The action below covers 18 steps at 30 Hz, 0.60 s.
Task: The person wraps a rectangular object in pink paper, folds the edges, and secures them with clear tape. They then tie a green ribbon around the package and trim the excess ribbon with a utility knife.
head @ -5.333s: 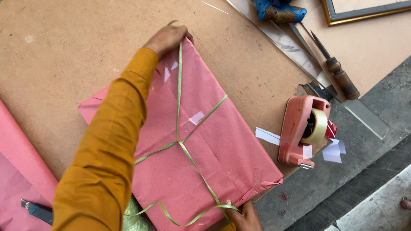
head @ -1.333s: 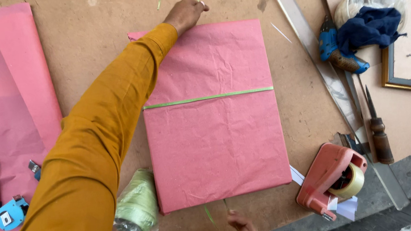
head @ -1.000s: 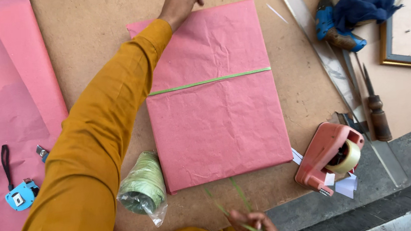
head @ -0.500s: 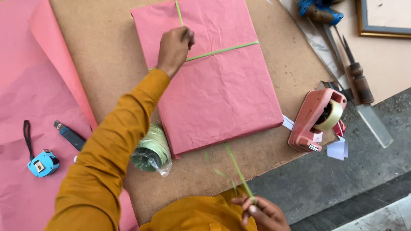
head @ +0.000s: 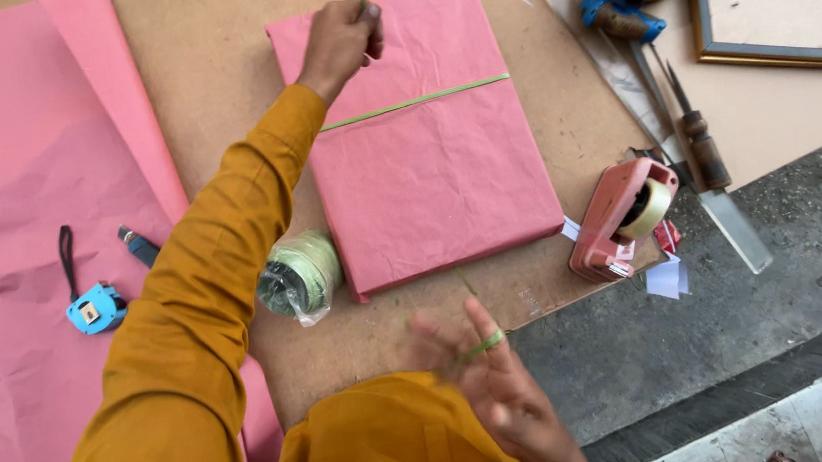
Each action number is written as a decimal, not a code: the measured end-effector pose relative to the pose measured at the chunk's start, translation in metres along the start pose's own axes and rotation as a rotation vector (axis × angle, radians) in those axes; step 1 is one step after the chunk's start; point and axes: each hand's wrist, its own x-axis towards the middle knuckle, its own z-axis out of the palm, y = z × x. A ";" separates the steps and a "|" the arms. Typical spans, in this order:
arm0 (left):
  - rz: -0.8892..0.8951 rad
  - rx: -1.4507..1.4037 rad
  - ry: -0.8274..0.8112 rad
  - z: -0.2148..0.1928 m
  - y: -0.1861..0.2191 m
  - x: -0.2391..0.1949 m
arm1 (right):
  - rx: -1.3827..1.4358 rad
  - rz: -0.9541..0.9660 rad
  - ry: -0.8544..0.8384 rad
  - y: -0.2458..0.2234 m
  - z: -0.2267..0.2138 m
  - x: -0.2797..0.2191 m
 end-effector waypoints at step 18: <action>-0.167 -0.027 -0.046 0.007 -0.018 -0.044 | -1.308 0.741 0.111 -0.211 -0.055 -0.015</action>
